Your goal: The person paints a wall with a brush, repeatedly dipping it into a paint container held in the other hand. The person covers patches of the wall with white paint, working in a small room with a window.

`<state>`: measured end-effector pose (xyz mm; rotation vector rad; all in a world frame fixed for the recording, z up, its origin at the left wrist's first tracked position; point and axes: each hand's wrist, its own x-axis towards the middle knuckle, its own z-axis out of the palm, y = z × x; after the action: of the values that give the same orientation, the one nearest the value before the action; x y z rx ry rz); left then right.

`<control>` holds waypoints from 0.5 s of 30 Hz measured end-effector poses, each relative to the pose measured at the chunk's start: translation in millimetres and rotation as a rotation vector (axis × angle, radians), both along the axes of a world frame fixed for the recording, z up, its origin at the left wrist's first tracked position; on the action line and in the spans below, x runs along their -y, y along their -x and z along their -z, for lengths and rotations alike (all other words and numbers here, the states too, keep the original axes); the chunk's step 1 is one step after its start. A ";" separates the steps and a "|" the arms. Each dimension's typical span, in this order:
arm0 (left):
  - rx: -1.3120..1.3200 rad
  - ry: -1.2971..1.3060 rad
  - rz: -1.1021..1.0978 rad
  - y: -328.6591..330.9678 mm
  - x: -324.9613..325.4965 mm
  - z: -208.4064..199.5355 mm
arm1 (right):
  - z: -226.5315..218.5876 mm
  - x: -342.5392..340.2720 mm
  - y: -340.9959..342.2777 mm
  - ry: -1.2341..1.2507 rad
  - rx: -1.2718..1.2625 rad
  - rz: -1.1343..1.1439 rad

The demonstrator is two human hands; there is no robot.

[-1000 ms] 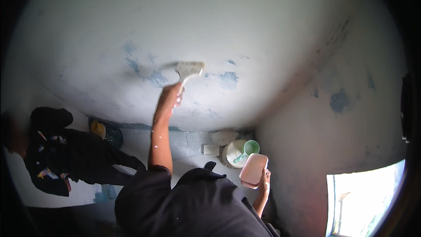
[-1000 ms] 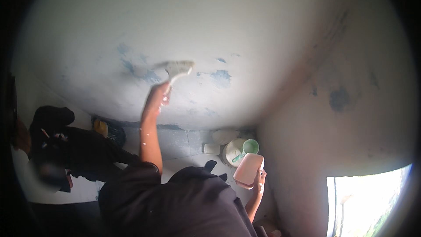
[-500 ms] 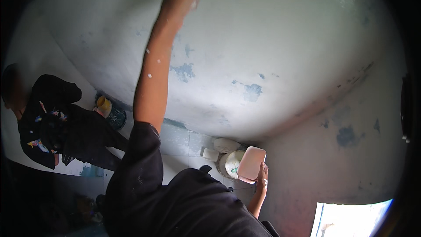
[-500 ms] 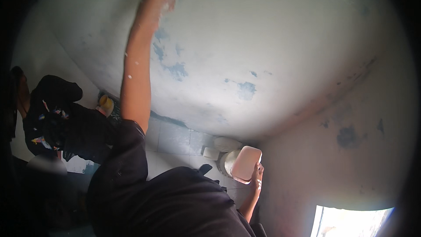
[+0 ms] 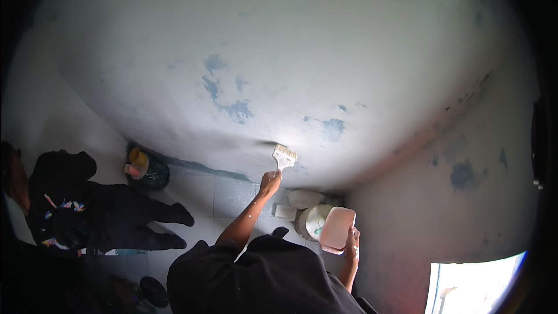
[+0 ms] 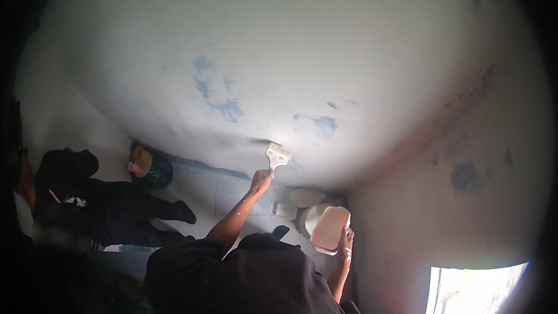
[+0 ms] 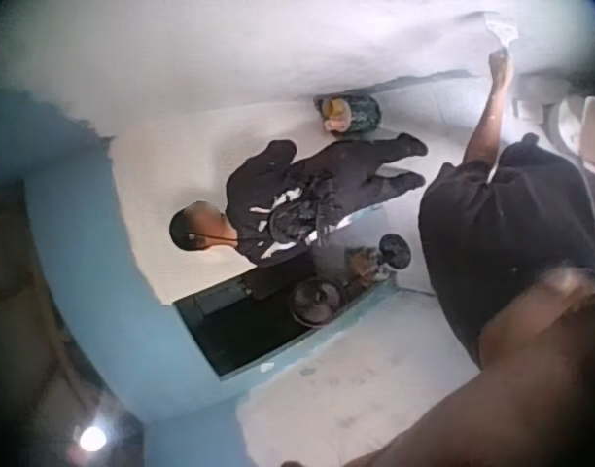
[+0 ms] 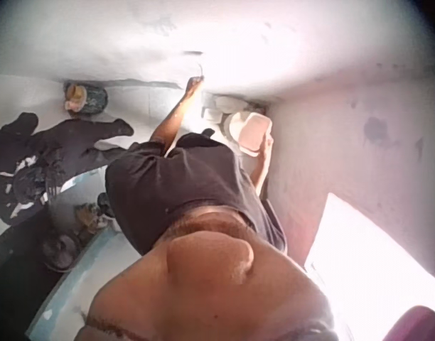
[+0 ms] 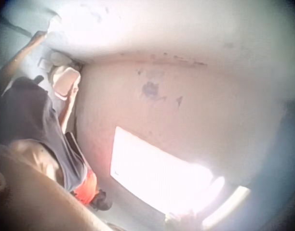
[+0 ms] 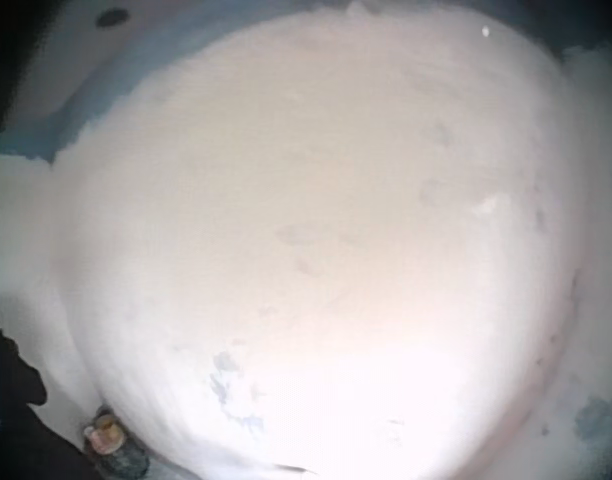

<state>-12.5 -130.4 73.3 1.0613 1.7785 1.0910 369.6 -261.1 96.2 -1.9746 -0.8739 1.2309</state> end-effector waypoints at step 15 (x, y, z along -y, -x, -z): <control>0.544 -0.214 0.235 -75.5 -58.8 -256.9 | 71.6 12.3 -0.3 -0.056 -0.229 0.308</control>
<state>63.0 -71.6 330.2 0.9503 1.1009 1.2906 370.0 -273.4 24.6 -1.7988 -0.4657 1.2061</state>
